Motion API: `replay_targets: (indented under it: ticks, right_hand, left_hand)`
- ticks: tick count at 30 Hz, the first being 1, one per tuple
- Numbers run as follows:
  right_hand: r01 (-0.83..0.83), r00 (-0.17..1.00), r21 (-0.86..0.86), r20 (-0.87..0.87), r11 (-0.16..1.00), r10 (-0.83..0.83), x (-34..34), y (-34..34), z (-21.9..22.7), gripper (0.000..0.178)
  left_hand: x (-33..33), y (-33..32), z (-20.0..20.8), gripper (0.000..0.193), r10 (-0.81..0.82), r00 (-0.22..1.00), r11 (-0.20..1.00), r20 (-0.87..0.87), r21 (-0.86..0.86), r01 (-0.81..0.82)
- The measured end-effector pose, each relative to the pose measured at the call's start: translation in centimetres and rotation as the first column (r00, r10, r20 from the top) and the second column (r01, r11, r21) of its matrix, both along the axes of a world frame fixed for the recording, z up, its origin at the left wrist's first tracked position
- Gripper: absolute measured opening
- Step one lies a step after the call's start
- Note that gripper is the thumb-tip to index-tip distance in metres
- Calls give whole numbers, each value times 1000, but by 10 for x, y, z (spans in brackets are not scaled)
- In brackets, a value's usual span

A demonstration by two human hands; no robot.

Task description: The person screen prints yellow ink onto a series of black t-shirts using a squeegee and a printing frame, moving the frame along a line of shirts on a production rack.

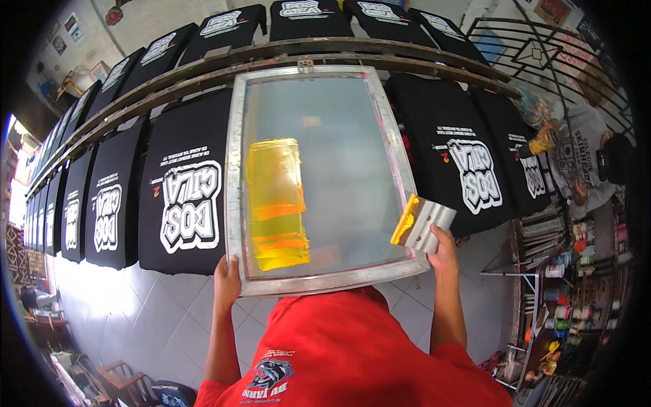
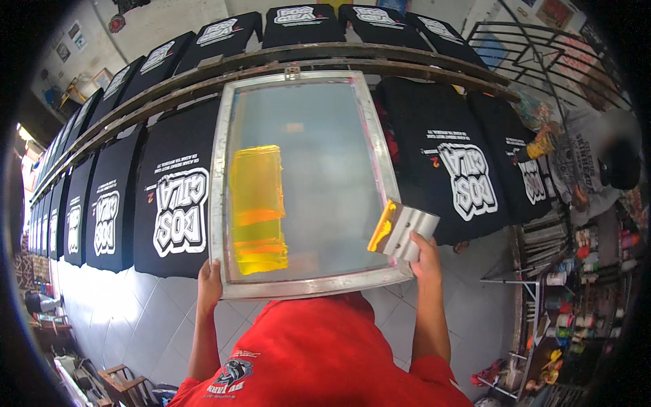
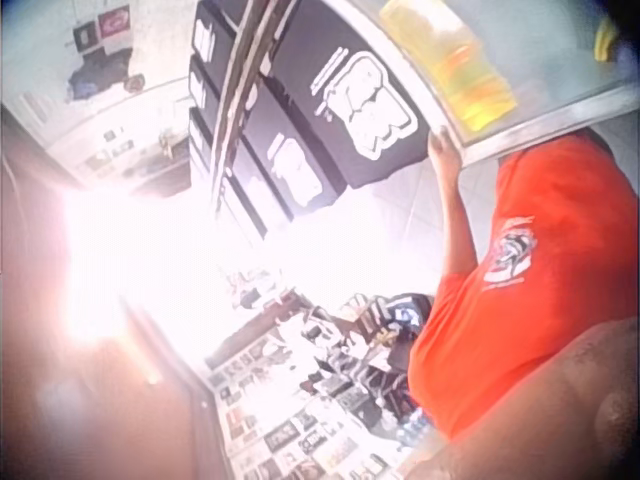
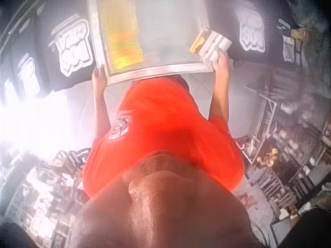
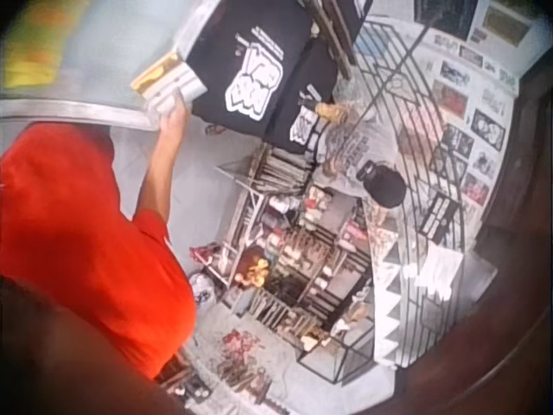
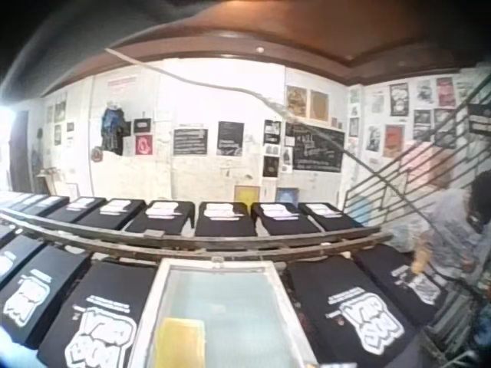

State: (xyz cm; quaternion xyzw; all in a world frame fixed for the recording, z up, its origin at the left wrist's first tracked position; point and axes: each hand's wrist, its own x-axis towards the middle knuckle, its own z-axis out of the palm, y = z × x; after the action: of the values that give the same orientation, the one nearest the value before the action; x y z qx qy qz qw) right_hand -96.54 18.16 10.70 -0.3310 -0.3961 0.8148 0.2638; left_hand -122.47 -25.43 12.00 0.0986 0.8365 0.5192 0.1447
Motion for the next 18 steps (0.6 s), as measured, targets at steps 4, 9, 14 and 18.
replay_targets:
  ticks: [4,9,14,18]
  right_hand:
    - [20,1000,20,22,1000,-20,1,-2,2,47]
    - [34,999,16,10,999,-34,-3,7,7,47]
    - [34,998,55,42,998,-36,-1,31,-4,45]
    - [4,1000,32,24,999,-5,1,48,-3,46]
  left_hand:
    - [6,-2,-9,33,30,996,1000,81,-6,-30]
    - [6,11,-7,34,19,997,997,70,-77,-14]
    - [4,30,-14,35,4,1000,995,17,-101,-2]
    - [10,45,-8,35,8,999,996,45,-86,-4]
